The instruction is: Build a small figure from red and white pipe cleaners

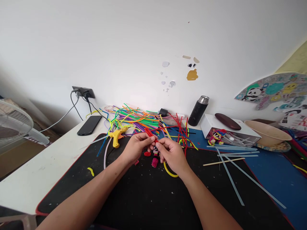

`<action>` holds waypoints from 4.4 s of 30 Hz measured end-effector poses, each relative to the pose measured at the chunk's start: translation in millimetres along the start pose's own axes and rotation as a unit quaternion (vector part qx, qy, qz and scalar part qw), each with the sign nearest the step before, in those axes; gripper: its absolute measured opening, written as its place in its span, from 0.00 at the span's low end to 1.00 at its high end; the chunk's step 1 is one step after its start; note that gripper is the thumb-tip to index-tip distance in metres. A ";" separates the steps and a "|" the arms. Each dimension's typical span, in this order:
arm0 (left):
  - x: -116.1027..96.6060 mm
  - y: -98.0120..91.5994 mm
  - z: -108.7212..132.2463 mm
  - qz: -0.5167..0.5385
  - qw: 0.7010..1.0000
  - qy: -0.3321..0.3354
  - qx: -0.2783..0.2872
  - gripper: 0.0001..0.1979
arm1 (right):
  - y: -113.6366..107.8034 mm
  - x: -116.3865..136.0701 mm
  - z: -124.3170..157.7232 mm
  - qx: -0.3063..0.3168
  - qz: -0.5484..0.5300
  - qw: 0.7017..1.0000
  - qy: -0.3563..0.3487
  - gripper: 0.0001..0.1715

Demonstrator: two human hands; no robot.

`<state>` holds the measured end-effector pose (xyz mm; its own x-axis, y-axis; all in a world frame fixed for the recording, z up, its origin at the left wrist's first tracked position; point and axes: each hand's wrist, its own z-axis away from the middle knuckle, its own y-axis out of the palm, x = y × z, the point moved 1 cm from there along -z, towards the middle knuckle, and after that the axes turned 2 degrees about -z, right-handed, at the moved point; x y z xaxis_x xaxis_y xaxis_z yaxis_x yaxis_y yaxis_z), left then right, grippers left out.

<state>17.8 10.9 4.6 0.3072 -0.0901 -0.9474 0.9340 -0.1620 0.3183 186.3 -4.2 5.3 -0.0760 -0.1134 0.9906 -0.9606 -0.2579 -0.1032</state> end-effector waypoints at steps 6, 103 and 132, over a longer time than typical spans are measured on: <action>0.6 2.0 1.8 0.022 0.999 -0.016 0.017 0.21 | 0.4 0.5 1.8 0.002 0.014 1.000 -0.015 0.16; -6.4 -2.6 3.0 -0.126 0.986 -0.046 0.098 0.21 | -8.2 -6.2 -4.6 -0.010 -0.060 0.998 0.015 0.22; -0.7 -4.9 0.4 -0.100 0.992 -0.038 0.065 0.22 | -5.1 -7.3 -4.0 0.015 -0.025 0.999 0.024 0.16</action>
<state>12.9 11.4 3.7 0.0993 -0.1169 -0.9882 0.9423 -0.3081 0.1311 190.6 1.8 -1.0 -0.0414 -0.0535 0.9977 -0.9551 -0.2912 -0.0552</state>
